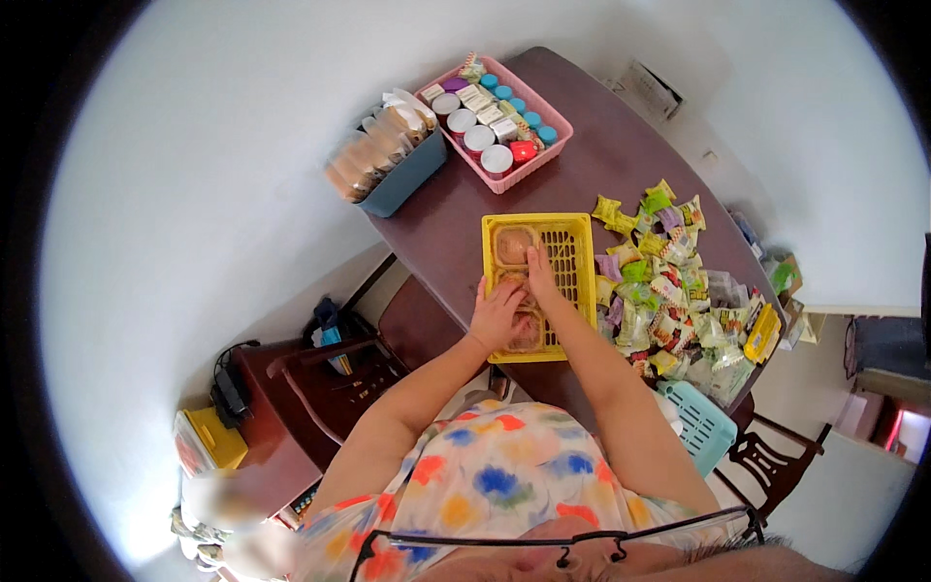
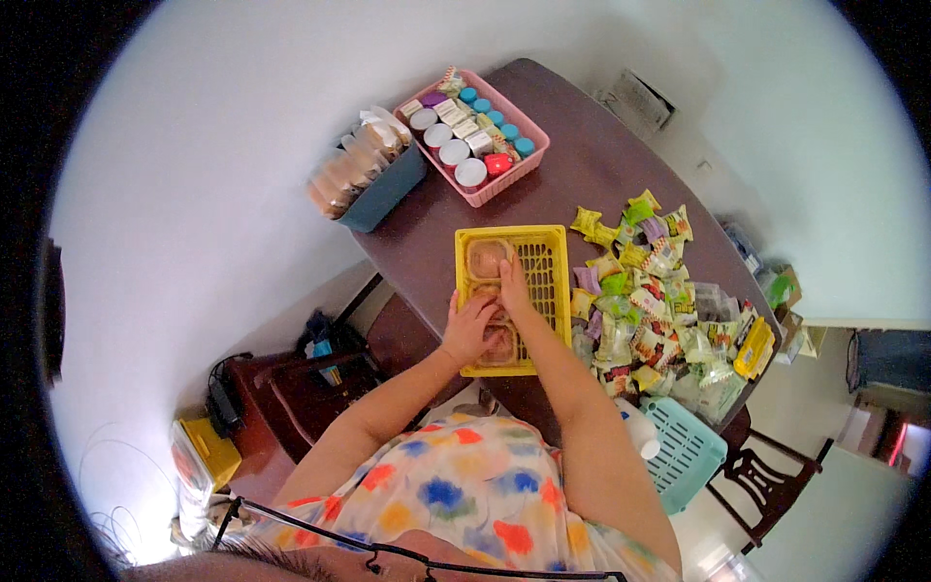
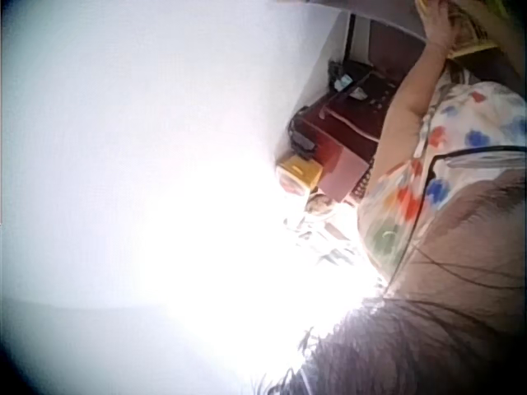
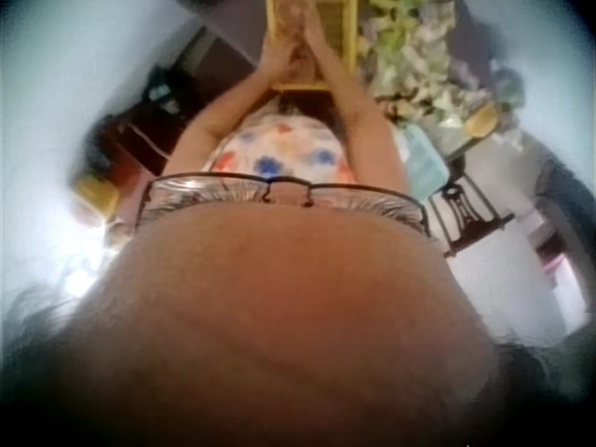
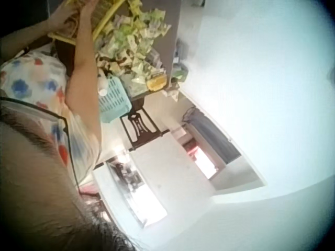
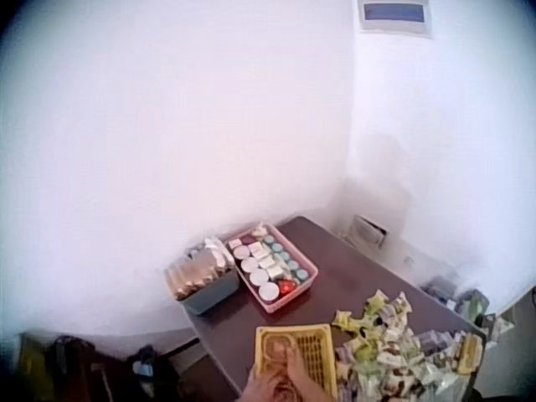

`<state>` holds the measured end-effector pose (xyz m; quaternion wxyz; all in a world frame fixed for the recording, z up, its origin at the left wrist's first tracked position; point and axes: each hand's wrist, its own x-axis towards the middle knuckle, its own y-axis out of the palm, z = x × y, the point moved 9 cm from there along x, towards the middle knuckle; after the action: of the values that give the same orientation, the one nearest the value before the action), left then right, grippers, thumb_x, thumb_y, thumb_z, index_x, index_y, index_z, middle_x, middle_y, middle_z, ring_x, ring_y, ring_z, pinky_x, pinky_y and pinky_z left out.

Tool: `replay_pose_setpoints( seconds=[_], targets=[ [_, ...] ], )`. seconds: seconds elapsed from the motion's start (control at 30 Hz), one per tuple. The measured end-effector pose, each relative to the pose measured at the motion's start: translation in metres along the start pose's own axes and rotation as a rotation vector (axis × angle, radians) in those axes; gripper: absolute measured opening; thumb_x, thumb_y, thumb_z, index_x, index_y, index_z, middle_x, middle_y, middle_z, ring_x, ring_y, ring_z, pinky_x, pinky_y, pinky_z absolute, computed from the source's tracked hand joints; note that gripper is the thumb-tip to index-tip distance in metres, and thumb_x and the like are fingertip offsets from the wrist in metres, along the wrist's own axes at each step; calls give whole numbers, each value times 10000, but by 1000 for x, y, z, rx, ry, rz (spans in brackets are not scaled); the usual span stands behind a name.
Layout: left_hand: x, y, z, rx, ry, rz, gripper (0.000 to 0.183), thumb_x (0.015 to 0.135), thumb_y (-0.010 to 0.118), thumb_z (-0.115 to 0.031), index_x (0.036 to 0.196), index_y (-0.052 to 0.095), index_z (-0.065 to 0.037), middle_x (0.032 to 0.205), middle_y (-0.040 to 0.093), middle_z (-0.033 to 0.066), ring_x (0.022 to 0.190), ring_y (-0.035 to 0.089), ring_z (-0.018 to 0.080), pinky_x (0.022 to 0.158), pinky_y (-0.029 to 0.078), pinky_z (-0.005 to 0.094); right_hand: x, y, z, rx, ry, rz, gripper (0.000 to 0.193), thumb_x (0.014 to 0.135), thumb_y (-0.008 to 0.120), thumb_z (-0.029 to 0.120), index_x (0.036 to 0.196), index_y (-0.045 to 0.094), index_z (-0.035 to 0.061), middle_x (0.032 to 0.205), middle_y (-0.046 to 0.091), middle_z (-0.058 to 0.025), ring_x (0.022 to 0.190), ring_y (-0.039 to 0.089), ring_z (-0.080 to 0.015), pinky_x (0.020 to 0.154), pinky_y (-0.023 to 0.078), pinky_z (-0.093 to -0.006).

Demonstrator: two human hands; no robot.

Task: The person sorts various small packaged items and containers from a pile on a table into different colored plastic baskets. They handle items one by one, placing them into a pink basket, a yellow basket, and a light blue basket.

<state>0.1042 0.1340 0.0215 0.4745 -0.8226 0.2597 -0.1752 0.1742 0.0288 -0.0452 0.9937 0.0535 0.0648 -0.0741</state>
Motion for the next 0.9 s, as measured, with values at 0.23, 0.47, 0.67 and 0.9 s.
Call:
replay_pose_setpoints(
  seconds=[0.23, 0.47, 0.67, 0.9],
  targets=[
    [1, -1, 0, 30, -31, -27, 501, 763, 677, -226, 1218, 505, -107, 1283, 474, 64, 1253, 428, 244, 1119, 139, 552, -62, -34, -56, -273, 433, -308, 671, 974, 392, 450, 1444, 253, -9, 1426, 341, -235, 1311, 346, -339, 1069, 295, -383],
    [1, -5, -8, 80, 46, -132, 437, 740, 682, -209, 1139, 537, -105, 1222, 498, 62, 1216, 456, 236, 1097, 184, 558, -68, -23, -63, -223, 356, -284, 605, 963, 406, 411, 1338, 390, -64, 1333, 422, -310, 1203, 436, -451, 1012, 360, -470],
    [3, -2, -12, 104, 41, -82, 413, 795, 648, -243, 1173, 538, -117, 1233, 493, 52, 1226, 452, 228, 1110, 160, 549, -95, -34, -13, -518, 293, -335, 605, 944, 521, 325, 1412, 317, 2, 1434, 314, -210, 1326, 312, -335, 1057, 320, -401],
    [-1, 8, -1, 176, 18, -63, 395, 831, 628, -262, 1190, 532, -125, 1249, 487, 44, 1242, 436, 216, 1123, 150, 554, -192, -89, 129, 150, 277, -372, 627, 922, 566, 229, 1454, 280, 61, 1370, 422, -126, 1160, 488, -231, 952, 411, -337]
  ],
)
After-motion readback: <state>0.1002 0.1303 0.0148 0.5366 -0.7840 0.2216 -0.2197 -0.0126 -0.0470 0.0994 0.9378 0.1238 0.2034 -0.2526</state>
